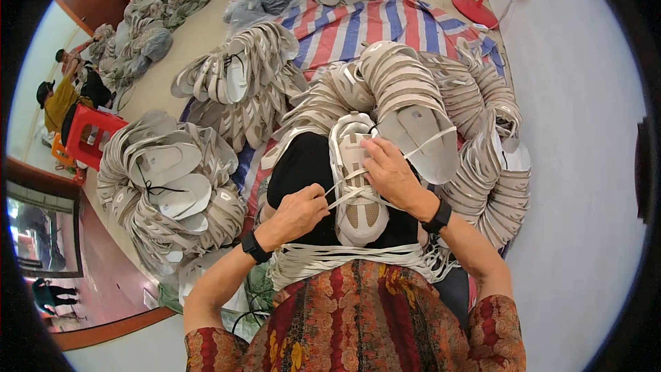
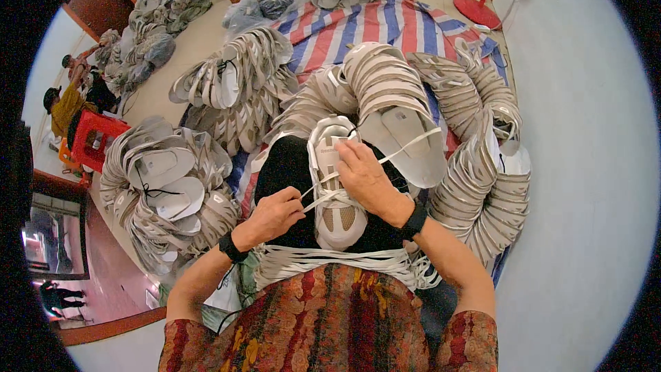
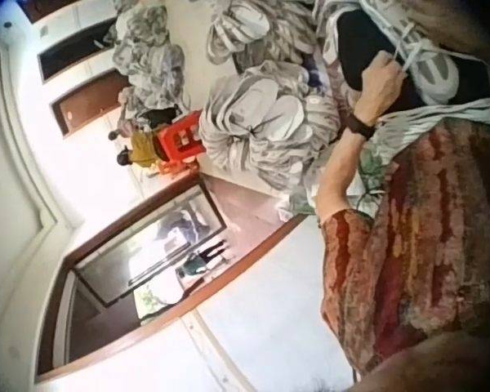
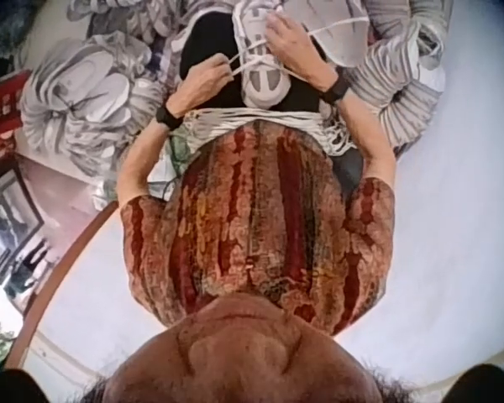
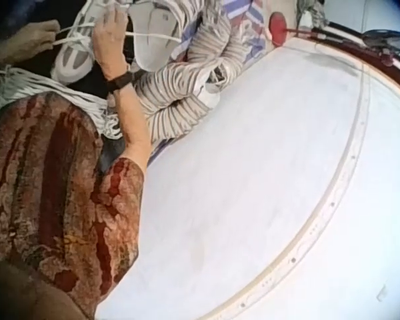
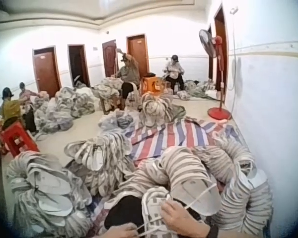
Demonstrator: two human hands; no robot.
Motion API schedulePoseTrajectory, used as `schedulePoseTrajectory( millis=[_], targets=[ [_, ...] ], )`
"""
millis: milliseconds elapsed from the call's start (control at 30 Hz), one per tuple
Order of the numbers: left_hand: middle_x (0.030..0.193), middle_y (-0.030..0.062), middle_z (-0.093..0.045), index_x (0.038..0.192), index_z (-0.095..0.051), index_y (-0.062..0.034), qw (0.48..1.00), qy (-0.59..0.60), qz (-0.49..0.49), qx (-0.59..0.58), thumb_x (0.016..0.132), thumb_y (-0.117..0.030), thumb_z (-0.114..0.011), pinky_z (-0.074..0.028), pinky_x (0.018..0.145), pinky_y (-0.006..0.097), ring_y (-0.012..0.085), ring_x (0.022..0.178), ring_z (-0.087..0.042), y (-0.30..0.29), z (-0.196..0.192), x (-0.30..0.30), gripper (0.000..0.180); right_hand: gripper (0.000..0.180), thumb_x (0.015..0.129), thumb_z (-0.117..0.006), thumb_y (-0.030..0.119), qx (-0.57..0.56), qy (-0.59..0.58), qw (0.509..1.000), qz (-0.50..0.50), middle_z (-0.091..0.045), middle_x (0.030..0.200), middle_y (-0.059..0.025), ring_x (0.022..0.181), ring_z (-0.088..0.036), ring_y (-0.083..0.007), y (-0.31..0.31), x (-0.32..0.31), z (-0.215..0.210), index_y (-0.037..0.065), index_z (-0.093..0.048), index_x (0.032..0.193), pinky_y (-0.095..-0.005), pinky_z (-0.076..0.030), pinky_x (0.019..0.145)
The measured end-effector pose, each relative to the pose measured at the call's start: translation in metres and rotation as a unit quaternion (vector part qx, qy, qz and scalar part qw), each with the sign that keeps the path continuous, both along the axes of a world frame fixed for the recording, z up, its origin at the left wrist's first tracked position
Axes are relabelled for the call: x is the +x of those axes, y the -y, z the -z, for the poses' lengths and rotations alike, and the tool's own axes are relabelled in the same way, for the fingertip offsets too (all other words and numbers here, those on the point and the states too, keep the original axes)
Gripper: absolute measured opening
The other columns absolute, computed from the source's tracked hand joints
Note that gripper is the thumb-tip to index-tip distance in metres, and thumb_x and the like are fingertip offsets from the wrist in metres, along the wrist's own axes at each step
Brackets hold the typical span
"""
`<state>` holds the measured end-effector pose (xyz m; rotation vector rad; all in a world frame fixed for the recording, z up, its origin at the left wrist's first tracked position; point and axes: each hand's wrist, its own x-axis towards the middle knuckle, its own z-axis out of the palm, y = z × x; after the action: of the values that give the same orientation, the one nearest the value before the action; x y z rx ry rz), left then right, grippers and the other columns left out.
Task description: The recorder is seen lacing several pairs of white shoes from a large pile.
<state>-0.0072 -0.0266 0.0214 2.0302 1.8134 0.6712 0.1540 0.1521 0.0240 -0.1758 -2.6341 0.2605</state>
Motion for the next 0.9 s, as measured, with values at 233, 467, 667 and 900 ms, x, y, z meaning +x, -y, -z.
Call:
schedulePoseTrajectory(
  millis=[233, 467, 667, 900],
  targets=[
    [0.1, 0.0116, -0.049, 0.075, -0.057, -0.0026, 0.995, -0.033, -0.011, 0.091, 0.071, -0.008, -0.066, -0.043, 0.078, 0.036, 0.0287, 0.094, -0.049, -0.009, 0.003, -0.001, 0.011, 0.025, 0.065, -0.055, 0.004, 0.077, -0.169, 0.971, 0.15, -0.056, 0.098, -0.0153, 0.094, -0.051, -0.0334, -0.074, 0.029, -0.023, 0.001, -0.058, 0.089, -0.04, -0.041, 0.085],
    [0.099, 0.0119, -0.049, 0.082, -0.058, -0.003, 0.997, -0.004, -0.008, 0.077, 0.069, -0.007, -0.067, -0.042, 0.081, 0.036, 0.0294, 0.094, -0.048, -0.028, 0.013, -0.005, 0.016, 0.032, 0.063, -0.055, 0.002, 0.06, -0.034, 0.98, 0.186, -0.047, 0.117, -0.0187, 0.112, -0.04, -0.036, -0.054, 0.036, -0.017, 0.002, -0.058, 0.095, -0.0452, -0.032, 0.096],
    [0.097, 0.0114, -0.05, 0.093, -0.055, -0.0032, 0.995, 0.011, 0.005, 0.096, 0.068, -0.003, -0.065, -0.042, 0.081, 0.036, 0.0292, 0.094, -0.049, -0.024, 0.006, -0.006, 0.027, 0.016, 0.065, -0.054, 0.003, 0.014, -0.014, 1.0, 0.011, -0.05, 0.109, -0.0184, 0.106, -0.045, -0.0325, 0.004, 0.0, -0.001, -0.004, -0.055, 0.08, -0.0441, -0.035, 0.094],
    [0.093, 0.0116, -0.054, 0.098, -0.055, -0.0029, 0.976, -0.034, -0.034, 0.213, 0.069, 0.002, -0.061, -0.041, 0.082, 0.036, 0.029, 0.095, -0.05, -0.057, 0.0, -0.007, 0.03, 0.016, 0.074, -0.053, 0.002, -0.172, -0.069, 0.976, 0.112, -0.055, 0.085, -0.0179, 0.077, -0.054, -0.0327, -0.024, 0.02, -0.013, -0.001, -0.051, 0.09, -0.0387, -0.044, 0.067]
  ],
)
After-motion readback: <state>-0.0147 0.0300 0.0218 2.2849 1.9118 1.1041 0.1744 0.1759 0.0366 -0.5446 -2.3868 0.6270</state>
